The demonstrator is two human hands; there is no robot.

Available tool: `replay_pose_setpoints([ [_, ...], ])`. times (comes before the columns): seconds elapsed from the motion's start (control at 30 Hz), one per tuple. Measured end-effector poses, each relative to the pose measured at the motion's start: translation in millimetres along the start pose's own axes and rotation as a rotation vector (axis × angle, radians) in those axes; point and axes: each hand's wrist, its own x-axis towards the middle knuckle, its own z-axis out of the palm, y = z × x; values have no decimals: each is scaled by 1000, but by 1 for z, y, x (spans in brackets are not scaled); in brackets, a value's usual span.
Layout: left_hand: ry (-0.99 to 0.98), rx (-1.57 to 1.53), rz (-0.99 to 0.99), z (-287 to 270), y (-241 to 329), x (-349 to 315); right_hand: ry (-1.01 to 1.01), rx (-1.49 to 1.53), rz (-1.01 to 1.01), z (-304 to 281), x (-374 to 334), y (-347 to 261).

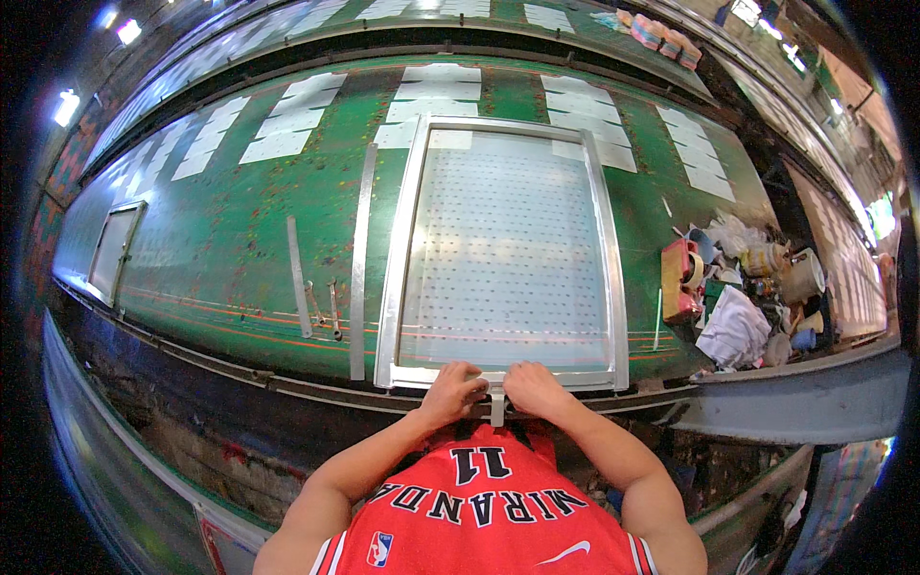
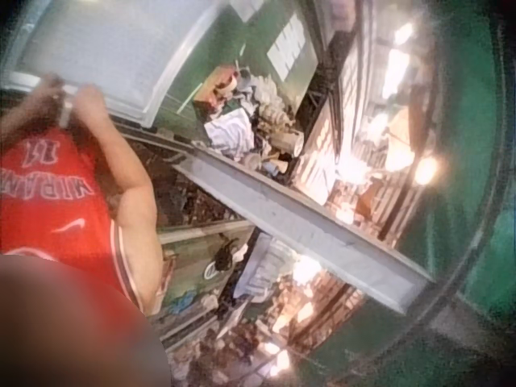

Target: The person aligns a metal frame on a perforated panel, marks positions with a pencil, and uses a ruler and wrench to secure the frame. The person repeatedly measures and adjusts the frame, then tightens fasteners at the bottom edge.

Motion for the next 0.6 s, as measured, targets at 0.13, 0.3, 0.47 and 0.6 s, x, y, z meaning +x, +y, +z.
replay_pose_setpoints([
  [0.13, -6, 17, 13, -1, 1, 0, -83, -18, -8, -2, 5, 1],
  [0.3, -57, 59, 60, -9, 2, -1, -211, 37, 28, -21, 9, 0],
  [0.47, 108, 8, -106, -46, -30, -19, -367, 49, 147, -41, 22, 0],
  [0.6, 405, 203, -438, -109, -92, -39, -193, 63, 156, -44, 34, -3],
])
